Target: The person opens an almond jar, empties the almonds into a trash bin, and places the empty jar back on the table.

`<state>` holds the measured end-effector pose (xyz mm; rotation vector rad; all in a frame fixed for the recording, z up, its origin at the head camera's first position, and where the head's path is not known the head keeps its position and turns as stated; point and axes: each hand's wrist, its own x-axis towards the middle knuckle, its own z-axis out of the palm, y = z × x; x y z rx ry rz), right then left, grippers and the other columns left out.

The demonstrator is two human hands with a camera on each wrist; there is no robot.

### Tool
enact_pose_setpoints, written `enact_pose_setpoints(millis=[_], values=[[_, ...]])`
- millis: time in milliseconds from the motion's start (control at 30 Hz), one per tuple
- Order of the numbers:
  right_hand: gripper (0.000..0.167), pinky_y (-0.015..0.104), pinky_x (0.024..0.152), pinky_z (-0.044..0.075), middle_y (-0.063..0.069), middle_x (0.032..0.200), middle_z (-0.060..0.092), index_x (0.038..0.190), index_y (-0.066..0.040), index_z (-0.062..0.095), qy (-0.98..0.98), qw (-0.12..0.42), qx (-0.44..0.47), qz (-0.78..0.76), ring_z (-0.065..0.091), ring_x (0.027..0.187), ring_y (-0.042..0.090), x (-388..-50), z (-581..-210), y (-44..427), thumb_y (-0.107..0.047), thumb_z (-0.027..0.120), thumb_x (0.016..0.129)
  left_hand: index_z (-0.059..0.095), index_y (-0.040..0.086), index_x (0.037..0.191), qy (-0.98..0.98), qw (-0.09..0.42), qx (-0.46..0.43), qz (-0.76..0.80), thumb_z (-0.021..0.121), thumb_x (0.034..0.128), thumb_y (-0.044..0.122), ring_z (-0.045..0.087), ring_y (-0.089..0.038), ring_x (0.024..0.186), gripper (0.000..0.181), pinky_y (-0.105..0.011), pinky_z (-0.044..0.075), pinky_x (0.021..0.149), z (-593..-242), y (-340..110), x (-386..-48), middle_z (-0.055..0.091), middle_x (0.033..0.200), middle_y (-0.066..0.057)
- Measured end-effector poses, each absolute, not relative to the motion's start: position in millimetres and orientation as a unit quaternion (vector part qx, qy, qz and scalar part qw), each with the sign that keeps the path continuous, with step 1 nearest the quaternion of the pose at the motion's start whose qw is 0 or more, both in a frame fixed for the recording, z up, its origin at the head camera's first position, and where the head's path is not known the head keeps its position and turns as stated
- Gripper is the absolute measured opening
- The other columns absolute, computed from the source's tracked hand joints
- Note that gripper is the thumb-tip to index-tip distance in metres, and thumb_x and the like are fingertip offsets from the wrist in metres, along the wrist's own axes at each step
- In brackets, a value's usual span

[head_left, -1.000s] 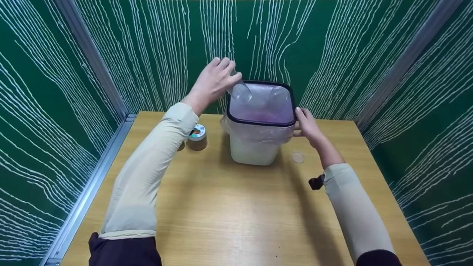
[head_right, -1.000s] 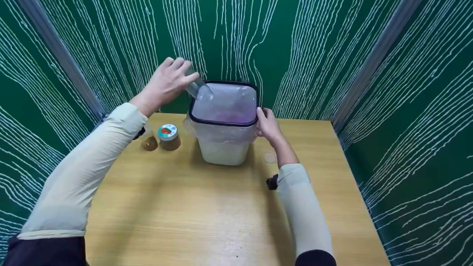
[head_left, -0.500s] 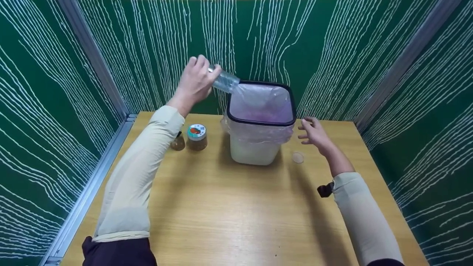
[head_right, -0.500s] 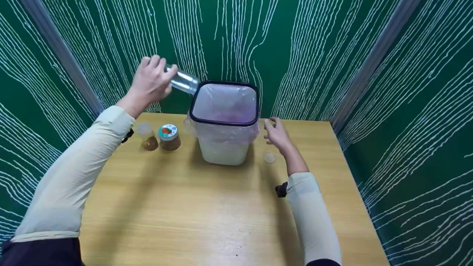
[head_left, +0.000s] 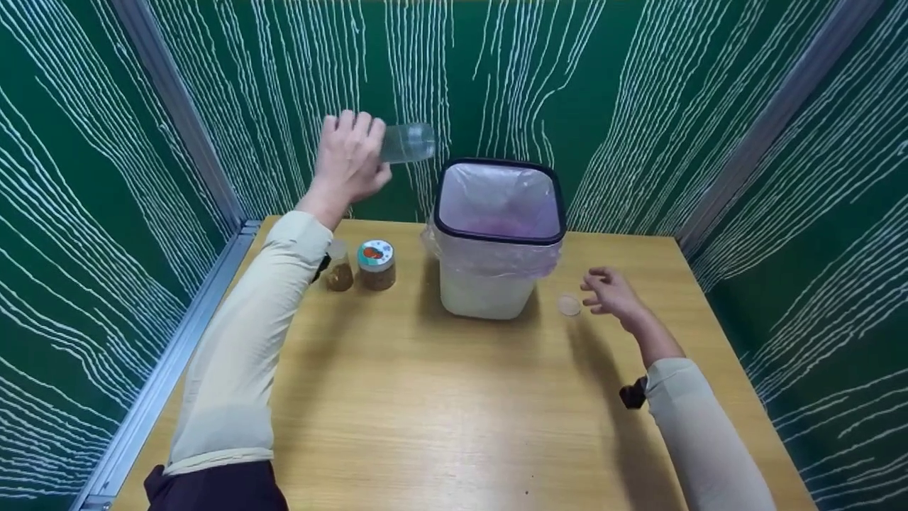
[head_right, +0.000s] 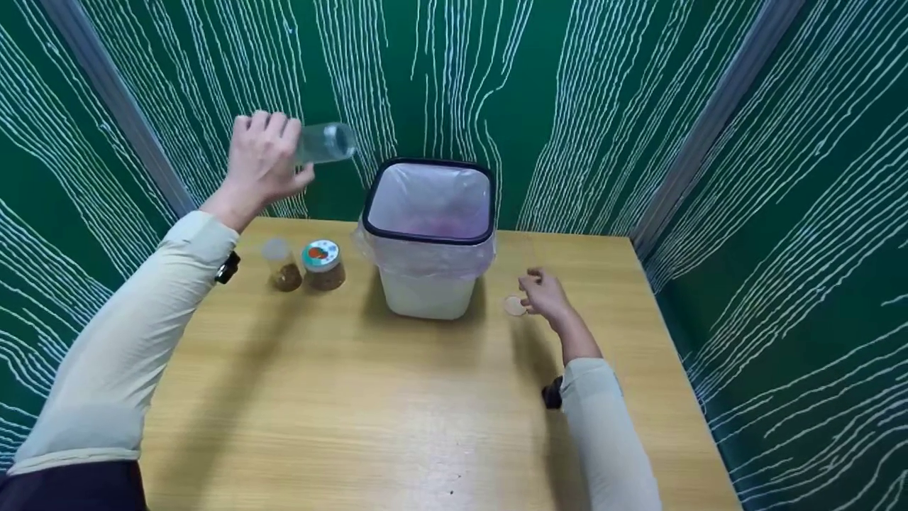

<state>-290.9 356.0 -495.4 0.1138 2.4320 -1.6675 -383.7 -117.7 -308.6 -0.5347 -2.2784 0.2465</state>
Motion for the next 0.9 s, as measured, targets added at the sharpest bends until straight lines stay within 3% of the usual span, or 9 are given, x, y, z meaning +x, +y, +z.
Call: enact_pose_setpoints(millis=[267,567,900], values=[[0.045,0.037,0.078,0.054,0.028,0.122,0.055,0.141,0.005,0.037,0.820,0.008,0.042,-0.571,0.061,0.101,0.039,-276.2,-538.2,365.5,-0.021,0.041,0.104,0.053,0.001,0.122,-0.918,0.362,-0.157,-0.048,0.063,0.0824,0.050,0.050,-0.035,0.103,0.064,-0.048,0.040,0.083,-319.9,-143.5,-385.9,0.060,0.116,-0.019],[0.042,0.038,0.078,0.054,0.016,0.109,0.061,0.138,0.006,0.040,0.812,0.005,0.060,-0.580,0.065,0.090,0.029,-265.8,-556.3,367.9,-0.017,0.045,0.102,0.049,0.009,0.134,-0.923,0.334,-0.114,-0.152,0.062,0.0860,0.048,0.049,-0.030,0.108,0.063,-0.045,0.035,0.089,-322.4,-166.3,-383.7,0.059,0.125,-0.013],[0.040,0.043,0.083,0.053,0.031,0.120,0.055,0.137,0.007,0.040,0.809,0.023,0.064,-0.583,0.060,0.101,0.045,-265.0,-566.5,364.9,-0.014,0.043,0.102,0.049,0.009,0.135,-0.929,0.290,-0.027,-0.228,0.069,0.0821,0.047,0.047,-0.030,0.107,0.068,-0.043,0.030,0.093,-336.3,-201.2,-376.9,0.061,0.121,-0.013]])
